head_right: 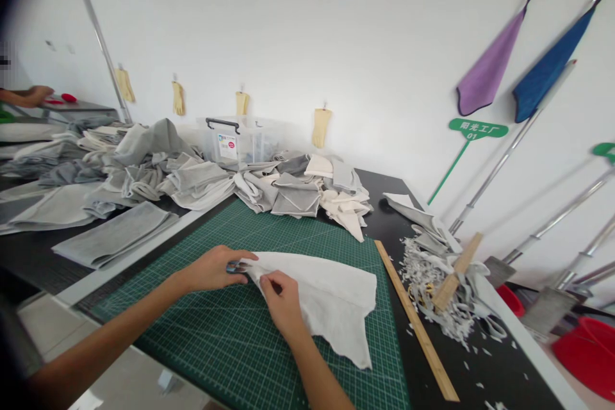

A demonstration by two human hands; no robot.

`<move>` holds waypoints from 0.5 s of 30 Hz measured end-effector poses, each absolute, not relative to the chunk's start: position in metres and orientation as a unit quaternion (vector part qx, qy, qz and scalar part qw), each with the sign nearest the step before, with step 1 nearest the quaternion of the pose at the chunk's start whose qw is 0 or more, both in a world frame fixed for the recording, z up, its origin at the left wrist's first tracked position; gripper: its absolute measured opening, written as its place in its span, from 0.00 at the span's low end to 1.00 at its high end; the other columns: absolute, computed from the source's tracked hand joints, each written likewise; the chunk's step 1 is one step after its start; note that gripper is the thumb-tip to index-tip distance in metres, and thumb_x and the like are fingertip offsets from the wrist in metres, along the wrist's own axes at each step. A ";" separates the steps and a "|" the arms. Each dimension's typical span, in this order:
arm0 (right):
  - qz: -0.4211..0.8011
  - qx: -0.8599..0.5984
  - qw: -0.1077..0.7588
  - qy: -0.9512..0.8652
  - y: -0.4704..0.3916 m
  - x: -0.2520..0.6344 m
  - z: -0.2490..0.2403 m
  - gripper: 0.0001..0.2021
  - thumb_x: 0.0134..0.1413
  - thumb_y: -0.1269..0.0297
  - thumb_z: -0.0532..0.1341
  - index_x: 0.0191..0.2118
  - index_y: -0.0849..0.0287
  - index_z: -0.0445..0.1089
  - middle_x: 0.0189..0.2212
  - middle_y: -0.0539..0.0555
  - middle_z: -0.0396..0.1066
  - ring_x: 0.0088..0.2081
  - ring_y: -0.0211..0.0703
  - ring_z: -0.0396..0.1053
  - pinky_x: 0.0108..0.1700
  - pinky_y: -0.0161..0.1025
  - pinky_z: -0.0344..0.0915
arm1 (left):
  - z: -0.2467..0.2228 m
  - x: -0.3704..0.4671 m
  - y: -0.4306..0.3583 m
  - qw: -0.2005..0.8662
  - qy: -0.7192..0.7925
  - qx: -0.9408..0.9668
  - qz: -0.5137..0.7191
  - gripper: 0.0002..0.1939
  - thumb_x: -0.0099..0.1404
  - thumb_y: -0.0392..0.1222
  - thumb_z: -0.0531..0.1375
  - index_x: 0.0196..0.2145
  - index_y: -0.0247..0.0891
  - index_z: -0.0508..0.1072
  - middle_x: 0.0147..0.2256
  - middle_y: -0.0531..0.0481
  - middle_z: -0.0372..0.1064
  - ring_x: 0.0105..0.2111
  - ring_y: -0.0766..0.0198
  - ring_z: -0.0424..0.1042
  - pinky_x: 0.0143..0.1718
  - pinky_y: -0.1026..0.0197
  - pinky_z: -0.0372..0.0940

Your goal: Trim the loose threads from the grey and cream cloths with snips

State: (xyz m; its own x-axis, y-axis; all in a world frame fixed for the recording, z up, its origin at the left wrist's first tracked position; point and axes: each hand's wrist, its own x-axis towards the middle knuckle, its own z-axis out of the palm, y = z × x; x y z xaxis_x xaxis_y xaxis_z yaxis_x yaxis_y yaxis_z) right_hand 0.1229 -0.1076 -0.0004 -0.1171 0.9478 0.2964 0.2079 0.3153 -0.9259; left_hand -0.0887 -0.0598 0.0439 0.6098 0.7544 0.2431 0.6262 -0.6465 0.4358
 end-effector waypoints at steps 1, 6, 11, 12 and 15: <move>0.376 -0.445 0.489 -0.649 -0.108 0.123 0.000 0.13 0.57 0.60 0.57 0.26 0.60 0.73 0.24 0.49 0.69 0.28 0.39 0.63 0.33 0.35 0.59 | 0.042 -0.088 -0.059 0.155 0.390 0.884 0.206 0.17 0.59 0.46 0.62 0.47 0.42 0.74 0.29 0.51 0.74 0.28 0.62 0.70 0.31 0.66 0.56; 0.364 -0.448 0.482 -0.659 -0.108 0.123 0.001 0.13 0.57 0.62 0.57 0.26 0.59 0.73 0.24 0.49 0.69 0.29 0.39 0.64 0.33 0.35 0.59 | 0.042 -0.084 -0.054 0.163 0.362 0.898 0.190 0.13 0.64 0.46 0.57 0.27 0.36 0.75 0.21 0.51 0.68 0.22 0.65 0.63 0.26 0.65 0.51; 0.356 -0.457 0.475 -0.662 -0.107 0.122 -0.001 0.13 0.57 0.61 0.56 0.26 0.59 0.72 0.23 0.49 0.68 0.28 0.39 0.64 0.32 0.35 0.59 | 0.054 -0.089 -0.054 0.204 0.320 0.911 0.159 0.11 0.61 0.44 0.59 0.25 0.36 0.74 0.19 0.54 0.65 0.21 0.67 0.62 0.27 0.65 0.52; 0.354 -0.458 0.474 -0.664 -0.107 0.122 -0.001 0.13 0.57 0.61 0.57 0.26 0.59 0.72 0.23 0.49 0.68 0.28 0.39 0.64 0.32 0.35 0.59 | 0.057 -0.091 -0.054 0.215 0.311 0.913 0.153 0.11 0.61 0.43 0.59 0.24 0.37 0.74 0.19 0.54 0.65 0.21 0.67 0.62 0.27 0.65 0.53; 0.357 -0.453 0.471 -0.668 -0.110 0.122 0.002 0.12 0.57 0.61 0.56 0.28 0.59 0.73 0.25 0.50 0.70 0.30 0.41 0.66 0.34 0.36 0.61 | 0.061 -0.093 -0.054 0.246 0.300 0.910 0.145 0.10 0.60 0.41 0.59 0.23 0.37 0.74 0.19 0.55 0.65 0.21 0.66 0.63 0.28 0.66 0.54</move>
State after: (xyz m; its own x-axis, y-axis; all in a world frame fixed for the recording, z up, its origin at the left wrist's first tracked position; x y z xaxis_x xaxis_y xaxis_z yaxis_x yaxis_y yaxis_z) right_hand 0.1217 -0.1097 0.0023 -0.1462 0.9410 0.3052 0.2699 0.3348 -0.9028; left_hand -0.0934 -0.0540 0.0614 0.7779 0.6175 0.1168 0.4749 -0.6993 0.5342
